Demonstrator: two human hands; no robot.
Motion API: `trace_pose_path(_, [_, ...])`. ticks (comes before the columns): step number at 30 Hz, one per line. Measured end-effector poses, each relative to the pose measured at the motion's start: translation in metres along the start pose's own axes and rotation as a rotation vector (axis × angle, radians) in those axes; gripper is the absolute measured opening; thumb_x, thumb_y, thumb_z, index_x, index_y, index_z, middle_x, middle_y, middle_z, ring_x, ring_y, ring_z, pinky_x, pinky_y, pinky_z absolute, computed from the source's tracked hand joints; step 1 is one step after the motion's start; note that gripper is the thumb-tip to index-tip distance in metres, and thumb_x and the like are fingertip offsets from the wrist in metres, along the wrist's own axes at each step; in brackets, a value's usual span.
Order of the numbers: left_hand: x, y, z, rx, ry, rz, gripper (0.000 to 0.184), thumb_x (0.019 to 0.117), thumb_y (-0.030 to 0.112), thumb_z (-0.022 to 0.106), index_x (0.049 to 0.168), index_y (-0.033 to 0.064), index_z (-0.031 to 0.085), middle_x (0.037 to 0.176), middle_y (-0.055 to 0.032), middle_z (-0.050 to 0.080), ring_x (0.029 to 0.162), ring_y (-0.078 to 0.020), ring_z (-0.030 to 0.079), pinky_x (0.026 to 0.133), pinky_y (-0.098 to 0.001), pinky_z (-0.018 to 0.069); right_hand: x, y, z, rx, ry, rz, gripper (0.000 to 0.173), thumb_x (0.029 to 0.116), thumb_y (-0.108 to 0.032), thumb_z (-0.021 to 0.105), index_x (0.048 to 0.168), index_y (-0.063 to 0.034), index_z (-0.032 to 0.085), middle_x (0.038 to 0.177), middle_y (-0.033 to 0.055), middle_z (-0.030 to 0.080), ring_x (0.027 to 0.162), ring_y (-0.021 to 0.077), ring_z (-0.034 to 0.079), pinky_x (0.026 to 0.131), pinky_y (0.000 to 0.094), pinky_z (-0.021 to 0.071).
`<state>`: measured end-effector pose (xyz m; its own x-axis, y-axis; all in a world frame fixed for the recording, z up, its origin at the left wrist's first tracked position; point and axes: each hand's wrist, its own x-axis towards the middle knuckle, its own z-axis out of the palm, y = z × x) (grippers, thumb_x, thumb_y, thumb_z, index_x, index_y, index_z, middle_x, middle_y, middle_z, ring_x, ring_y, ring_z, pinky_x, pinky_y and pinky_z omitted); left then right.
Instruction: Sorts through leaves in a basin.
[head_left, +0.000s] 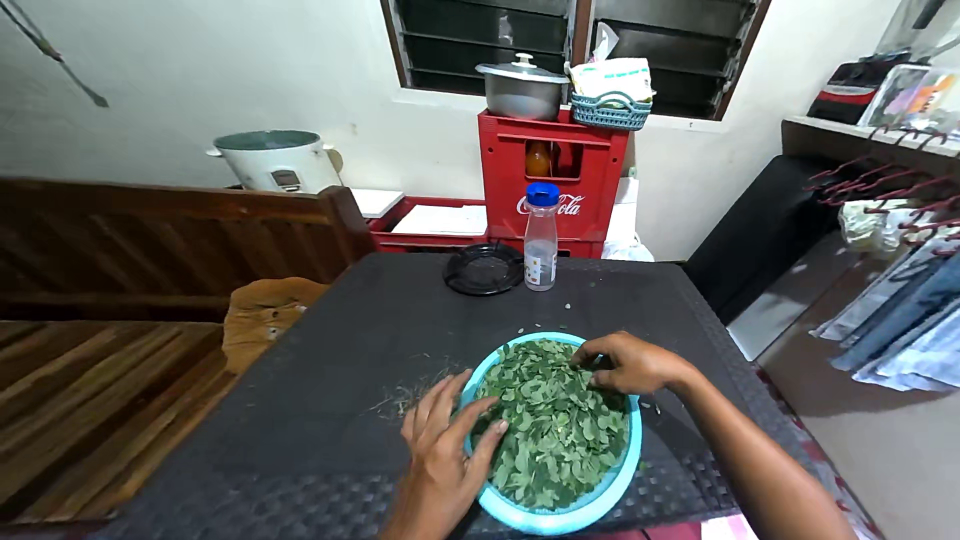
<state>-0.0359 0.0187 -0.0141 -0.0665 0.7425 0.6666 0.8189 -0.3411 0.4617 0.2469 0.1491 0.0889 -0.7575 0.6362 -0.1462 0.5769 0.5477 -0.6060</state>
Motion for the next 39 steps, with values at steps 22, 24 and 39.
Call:
trace_pose_path(22, [0.009,0.034,0.003,0.126,-0.352,0.291,0.029,0.0921,0.047,0.060,0.081,0.0261,0.078,0.152,-0.0130,0.052,0.145,-0.0453,0.036,0.107,-0.0721,0.0258,-0.046,0.004,0.085,-0.240,0.520,-0.105,0.020,0.0854,-0.039,0.075,0.095,-0.0213,0.077,0.123,0.0053,0.065,0.125,0.0313,0.054,0.095,0.0600,0.0441])
trace_pose_path(24, [0.010,0.035,0.004,0.116,-0.289,0.280,0.030,0.0932,0.049,0.059,0.085,0.0274,0.078,0.151,-0.0123,0.053,0.145,-0.0437,0.037,0.107,-0.0711,0.0256,-0.044,0.001,0.097,-0.318,0.526,-0.073,0.025,0.0822,-0.042,0.077,0.092,-0.0187,0.076,0.138,0.0095,0.060,0.137,0.0368,0.045,0.099,0.0649,0.0406])
trace_pose_path(39, [0.025,0.032,0.000,0.141,-0.022,0.134,0.033,0.0952,0.047,0.054,0.100,0.0254,0.079,0.142,-0.0143,0.060,0.139,-0.0452,0.045,0.103,-0.0717,0.0294,-0.042,0.003,0.093,-0.227,0.660,-0.194,0.013,0.0907,-0.029,0.066,0.089,-0.0223,0.076,0.138,-0.0002,0.063,0.140,0.0288,0.046,0.106,0.0610,0.0390])
